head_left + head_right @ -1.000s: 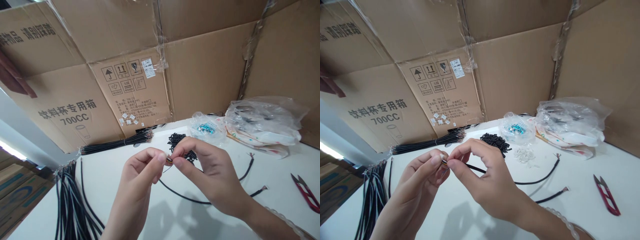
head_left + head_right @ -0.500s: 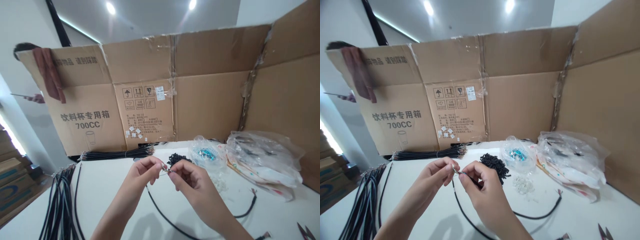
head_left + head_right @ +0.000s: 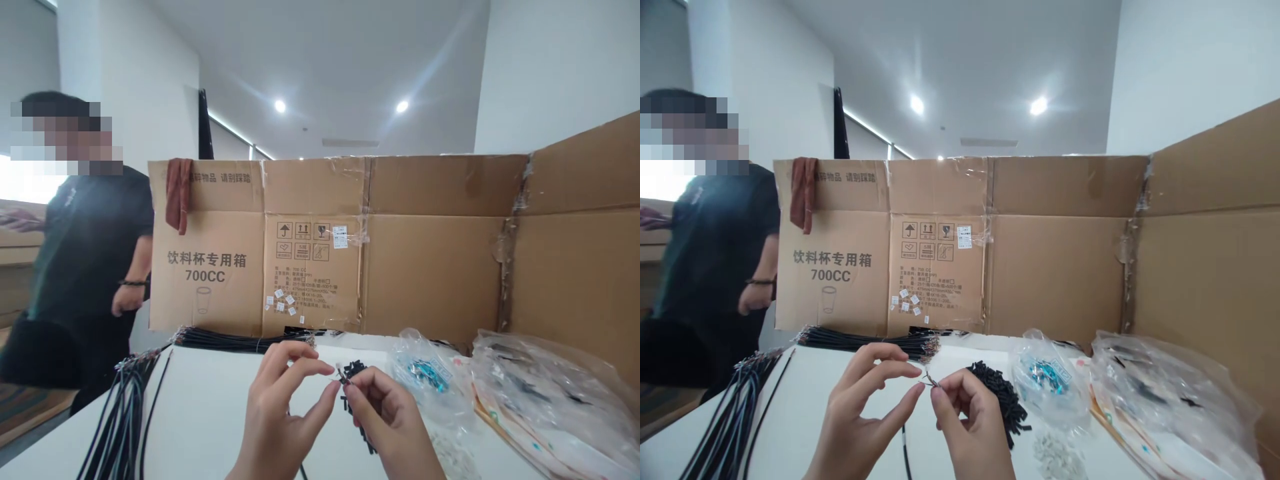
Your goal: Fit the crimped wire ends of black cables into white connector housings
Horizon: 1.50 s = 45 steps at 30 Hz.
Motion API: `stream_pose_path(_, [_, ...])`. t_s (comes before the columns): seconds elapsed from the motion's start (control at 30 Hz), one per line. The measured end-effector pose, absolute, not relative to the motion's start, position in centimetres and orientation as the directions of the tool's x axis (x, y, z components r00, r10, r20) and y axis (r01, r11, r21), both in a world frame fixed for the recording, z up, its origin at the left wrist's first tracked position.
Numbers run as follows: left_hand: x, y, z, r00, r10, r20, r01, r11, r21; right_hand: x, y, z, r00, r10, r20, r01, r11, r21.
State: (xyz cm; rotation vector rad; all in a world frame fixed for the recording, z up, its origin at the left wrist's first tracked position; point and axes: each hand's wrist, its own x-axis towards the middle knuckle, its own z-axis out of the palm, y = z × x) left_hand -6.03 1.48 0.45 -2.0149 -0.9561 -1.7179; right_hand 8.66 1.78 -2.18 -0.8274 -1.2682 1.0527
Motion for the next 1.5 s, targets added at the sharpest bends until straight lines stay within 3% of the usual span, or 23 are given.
stream_pose_path(0.43, [-8.5,1.0,1.7,-0.154,0.395,0.906,0.538,-0.735,0.412,3.2,1.8,-0.3,-0.254,0.907,0.337,-0.393,0.222,-0.892])
stream_pose_path(0.73, [-13.6,2.3,2.2,-0.378,0.378,0.845,0.452,-0.721,0.525,-2.7,3.1,0.7,-0.504,0.773,0.386,-0.483,0.118,-0.868])
stream_pose_path(0.9, [-16.5,1.9,2.7,-0.573,0.371,0.731,0.340,-0.703,0.624,-5.5,3.7,0.8,-0.654,0.651,0.384,-0.483,0.031,-0.875])
stream_pose_path(1.1, [-17.1,1.2,3.7,-0.728,0.440,0.526,0.051,-0.730,0.681,-8.7,3.9,1.2,-0.633,0.628,0.453,-0.586,-0.007,-0.810])
stream_pose_path(1.27, [-16.0,1.3,3.9,-0.736,0.584,0.342,-0.215,-0.681,0.700,-10.6,3.5,0.9,-0.594,0.662,0.457,-0.660,-0.077,-0.747])
stream_pose_path(1.37, [-15.2,1.4,3.9,-0.720,0.616,0.319,-0.268,-0.671,0.691,-10.8,3.2,0.8,-0.566,0.707,0.424,-0.683,-0.113,-0.722])
stream_pose_path(1.5, [-14.3,1.5,3.9,-0.729,0.587,0.353,-0.213,-0.684,0.698,-10.3,2.7,0.7,-0.548,0.746,0.379,-0.686,-0.141,-0.714])
